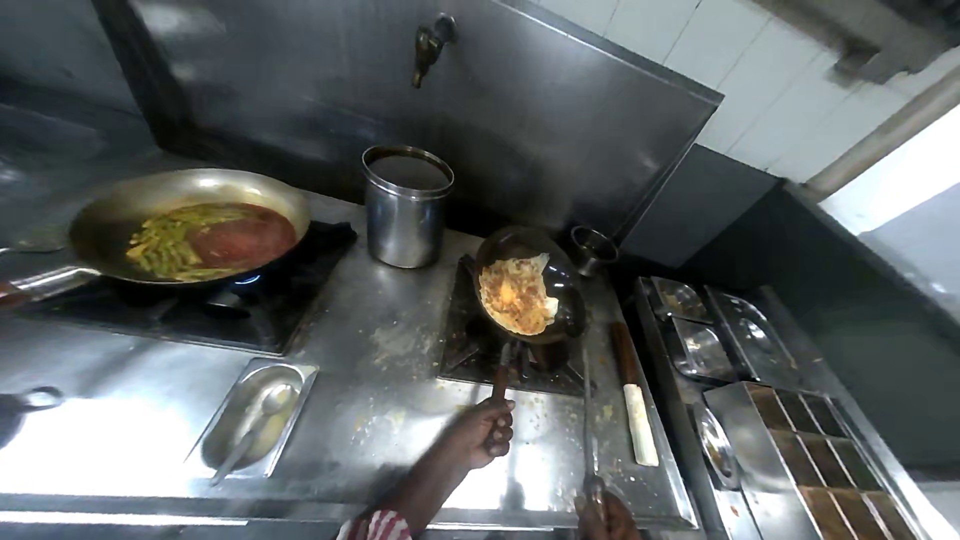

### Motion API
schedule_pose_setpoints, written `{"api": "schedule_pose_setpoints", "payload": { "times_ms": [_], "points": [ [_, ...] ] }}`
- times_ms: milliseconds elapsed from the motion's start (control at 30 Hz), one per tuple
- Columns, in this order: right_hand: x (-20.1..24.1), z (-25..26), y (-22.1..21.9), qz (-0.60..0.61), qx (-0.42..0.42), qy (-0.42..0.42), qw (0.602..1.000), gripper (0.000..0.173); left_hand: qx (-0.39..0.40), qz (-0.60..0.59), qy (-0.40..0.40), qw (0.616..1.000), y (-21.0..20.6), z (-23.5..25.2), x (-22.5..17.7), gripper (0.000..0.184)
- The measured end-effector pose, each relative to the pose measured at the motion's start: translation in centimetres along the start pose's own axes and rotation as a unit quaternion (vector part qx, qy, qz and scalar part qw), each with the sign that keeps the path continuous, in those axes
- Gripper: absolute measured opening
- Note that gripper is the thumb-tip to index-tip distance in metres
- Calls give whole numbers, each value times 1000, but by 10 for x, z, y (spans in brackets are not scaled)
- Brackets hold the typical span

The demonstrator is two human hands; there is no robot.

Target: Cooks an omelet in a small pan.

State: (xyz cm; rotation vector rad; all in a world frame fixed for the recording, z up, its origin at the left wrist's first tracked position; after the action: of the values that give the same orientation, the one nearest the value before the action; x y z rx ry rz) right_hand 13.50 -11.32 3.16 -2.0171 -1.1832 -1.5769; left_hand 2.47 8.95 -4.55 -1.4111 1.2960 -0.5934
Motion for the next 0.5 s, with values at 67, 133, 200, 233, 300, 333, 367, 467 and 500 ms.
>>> {"api": "schedule_pose_setpoints", "payload": {
  "times_ms": [67,133,200,233,300,333,367,467,500],
  "points": [
    [4,1,4,-16,-8,10,1000,38,-21,-16,8,1000,-23,-28,-1,6],
    [10,1,9,-35,-13,28,999,40,-21,-47,17,999,-45,-63,-4,11],
    [13,0,16,-65,-24,42,997,43,-18,-51,31,998,-52,-95,-1,18],
    [14,0,18,-78,-27,48,995,44,-14,-32,39,999,-53,-107,1,20],
    [17,1,21,-90,-29,67,993,45,22,-8,50,998,-55,-124,5,22],
    [19,1,23,-98,-29,72,992,47,49,-9,49,998,-58,-130,6,20],
    [20,0,25,-108,-29,74,991,50,77,-15,42,996,-60,-134,6,18],
    [19,1,23,-129,-19,76,989,52,86,-14,19,996,-53,-144,5,15],
    [20,3,21,-134,-10,75,988,54,62,-3,14,998,-48,-146,4,15]
  ]
}}
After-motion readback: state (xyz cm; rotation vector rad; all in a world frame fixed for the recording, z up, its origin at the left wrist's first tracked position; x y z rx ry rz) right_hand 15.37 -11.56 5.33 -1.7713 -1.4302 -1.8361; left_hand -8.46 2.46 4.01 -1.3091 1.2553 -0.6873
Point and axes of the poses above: each hand's wrist, its own z-axis towards the middle knuckle, its own y-axis out of the back of the hand, x = y × z, the point moved 9 cm from there along z, towards the middle knuckle, and after that the axes turned 3 degrees about x, right-handed, at the moved point
